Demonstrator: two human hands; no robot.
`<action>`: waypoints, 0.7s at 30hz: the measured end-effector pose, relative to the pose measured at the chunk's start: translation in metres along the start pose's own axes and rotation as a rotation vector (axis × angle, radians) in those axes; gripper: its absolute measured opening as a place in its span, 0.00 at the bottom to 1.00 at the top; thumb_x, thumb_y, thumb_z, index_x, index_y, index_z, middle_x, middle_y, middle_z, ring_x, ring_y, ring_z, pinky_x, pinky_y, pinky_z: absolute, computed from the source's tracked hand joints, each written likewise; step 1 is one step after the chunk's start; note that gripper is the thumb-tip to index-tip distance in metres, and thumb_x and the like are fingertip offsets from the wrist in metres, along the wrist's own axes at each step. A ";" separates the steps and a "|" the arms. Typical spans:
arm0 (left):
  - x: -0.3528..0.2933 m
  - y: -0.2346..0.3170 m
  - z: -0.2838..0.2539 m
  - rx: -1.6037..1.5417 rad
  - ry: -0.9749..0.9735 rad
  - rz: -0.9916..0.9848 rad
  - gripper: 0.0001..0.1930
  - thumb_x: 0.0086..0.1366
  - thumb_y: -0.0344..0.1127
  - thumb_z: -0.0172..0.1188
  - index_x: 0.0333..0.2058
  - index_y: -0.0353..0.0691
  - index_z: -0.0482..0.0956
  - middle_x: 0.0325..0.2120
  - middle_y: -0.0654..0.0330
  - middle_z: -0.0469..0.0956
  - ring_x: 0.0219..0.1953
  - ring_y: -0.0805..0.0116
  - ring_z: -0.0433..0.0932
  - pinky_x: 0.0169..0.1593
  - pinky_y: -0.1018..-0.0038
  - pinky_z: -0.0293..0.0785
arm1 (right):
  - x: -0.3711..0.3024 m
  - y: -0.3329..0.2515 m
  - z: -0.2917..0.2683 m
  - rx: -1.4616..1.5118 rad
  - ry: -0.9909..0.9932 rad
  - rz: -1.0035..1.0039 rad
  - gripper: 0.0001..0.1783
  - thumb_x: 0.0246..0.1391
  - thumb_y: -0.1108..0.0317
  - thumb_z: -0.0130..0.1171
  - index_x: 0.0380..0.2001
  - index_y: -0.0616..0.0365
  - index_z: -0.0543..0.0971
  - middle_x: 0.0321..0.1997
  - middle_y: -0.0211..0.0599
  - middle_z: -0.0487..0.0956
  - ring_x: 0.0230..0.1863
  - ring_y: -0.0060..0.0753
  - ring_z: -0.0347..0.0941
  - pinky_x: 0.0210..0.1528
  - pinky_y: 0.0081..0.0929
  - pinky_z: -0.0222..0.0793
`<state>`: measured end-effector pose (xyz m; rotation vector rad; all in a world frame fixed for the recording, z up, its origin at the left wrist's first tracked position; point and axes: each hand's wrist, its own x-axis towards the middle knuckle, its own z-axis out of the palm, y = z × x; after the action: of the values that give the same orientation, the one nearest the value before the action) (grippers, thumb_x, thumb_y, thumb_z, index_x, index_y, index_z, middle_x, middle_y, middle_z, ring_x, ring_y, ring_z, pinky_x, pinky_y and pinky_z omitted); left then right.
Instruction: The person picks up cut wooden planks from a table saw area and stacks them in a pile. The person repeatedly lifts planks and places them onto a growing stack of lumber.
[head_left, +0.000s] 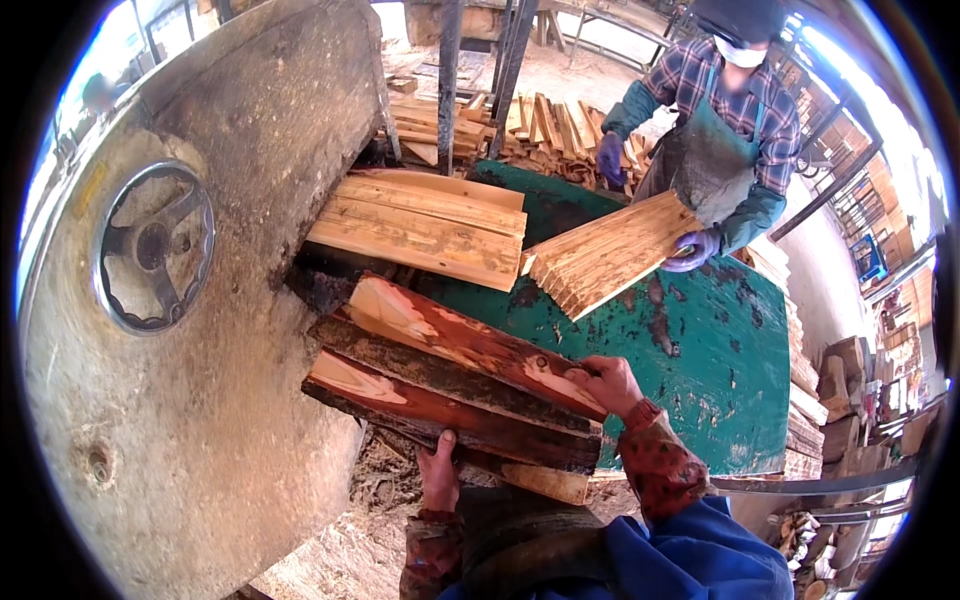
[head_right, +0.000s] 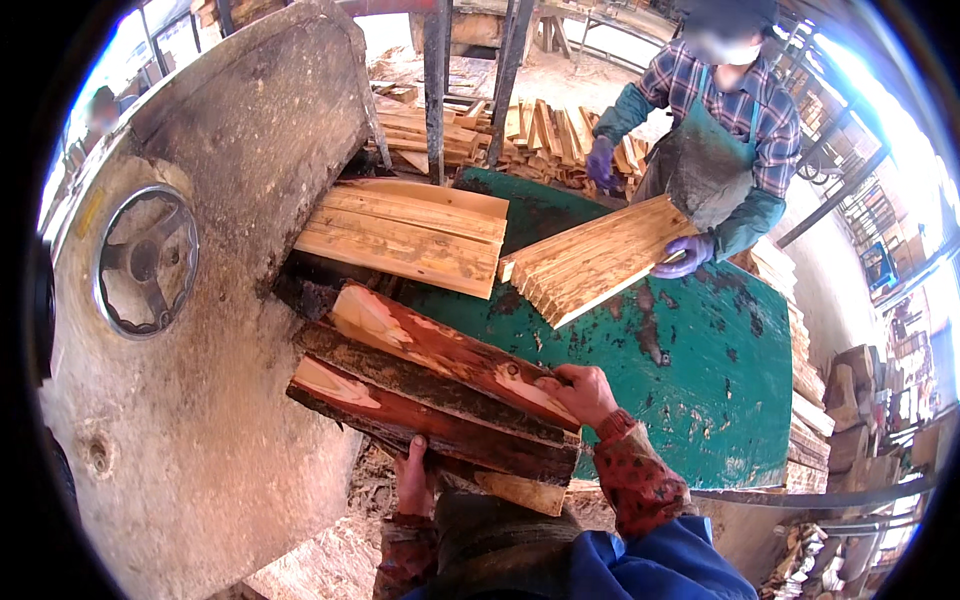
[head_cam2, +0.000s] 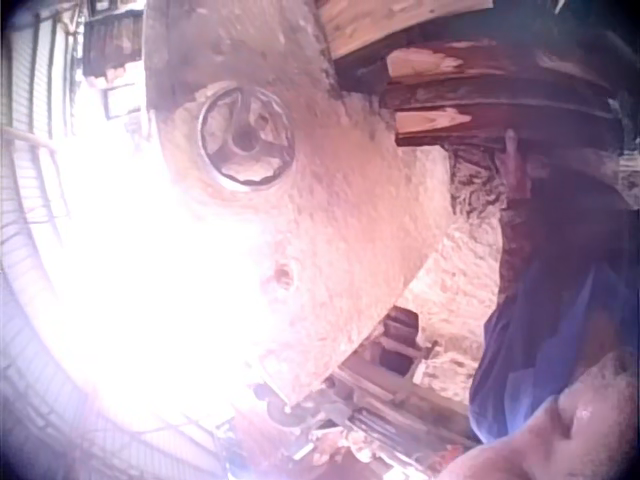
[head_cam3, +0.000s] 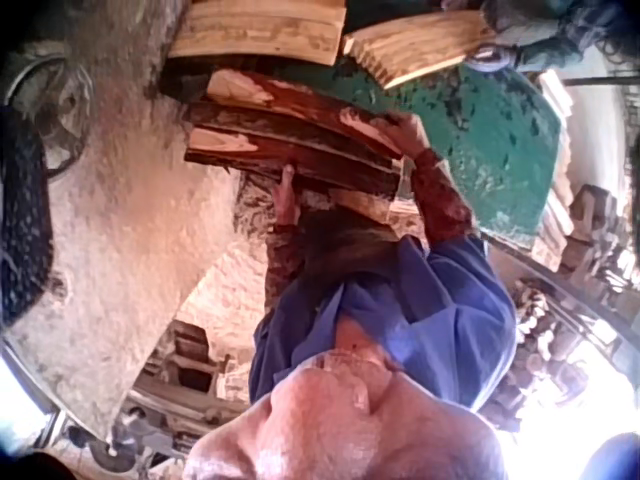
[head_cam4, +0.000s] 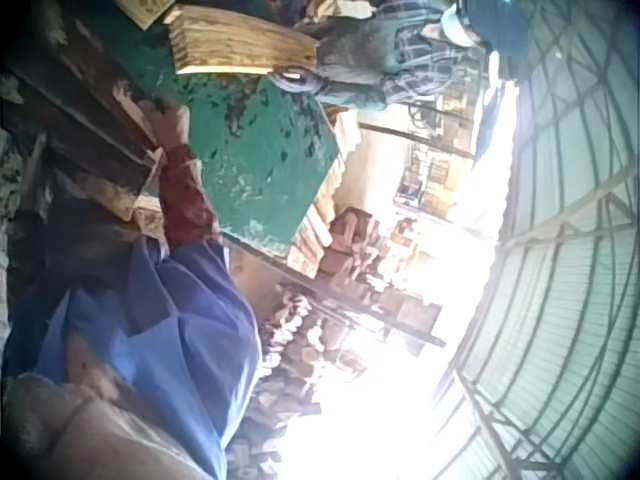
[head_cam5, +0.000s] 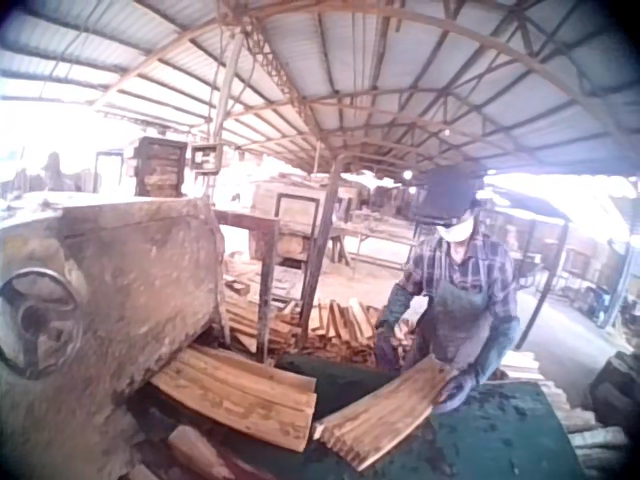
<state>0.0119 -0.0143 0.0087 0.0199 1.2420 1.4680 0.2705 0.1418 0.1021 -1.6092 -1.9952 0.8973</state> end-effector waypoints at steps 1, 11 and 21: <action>0.001 -0.001 -0.002 -0.008 -0.027 0.007 0.31 0.58 0.41 0.66 0.56 0.38 0.65 0.48 0.60 0.72 0.46 0.64 0.72 0.45 0.64 0.73 | -0.006 0.004 -0.003 0.008 0.014 0.005 0.20 0.48 0.52 0.67 0.29 0.62 0.83 0.18 0.47 0.76 0.18 0.35 0.73 0.24 0.33 0.67; -0.004 0.009 0.005 0.016 -0.032 -0.006 0.35 0.58 0.41 0.66 0.60 0.36 0.61 0.50 0.58 0.70 0.50 0.62 0.70 0.49 0.66 0.72 | -0.049 0.035 -0.054 -0.241 0.241 -0.047 0.15 0.43 0.57 0.70 0.26 0.57 0.81 0.23 0.42 0.79 0.24 0.46 0.76 0.26 0.35 0.70; -0.006 0.011 0.006 0.055 0.109 -0.155 0.37 0.54 0.44 0.69 0.57 0.40 0.59 0.48 0.58 0.70 0.42 0.63 0.72 0.43 0.68 0.72 | -0.116 0.105 -0.111 -0.494 0.397 0.169 0.12 0.40 0.63 0.69 0.29 0.56 0.79 0.30 0.40 0.78 0.33 0.48 0.76 0.33 0.40 0.71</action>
<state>0.0096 -0.0124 0.0220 -0.1190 1.3417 1.3146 0.4462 0.0662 0.1139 -2.0481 -1.8975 0.1020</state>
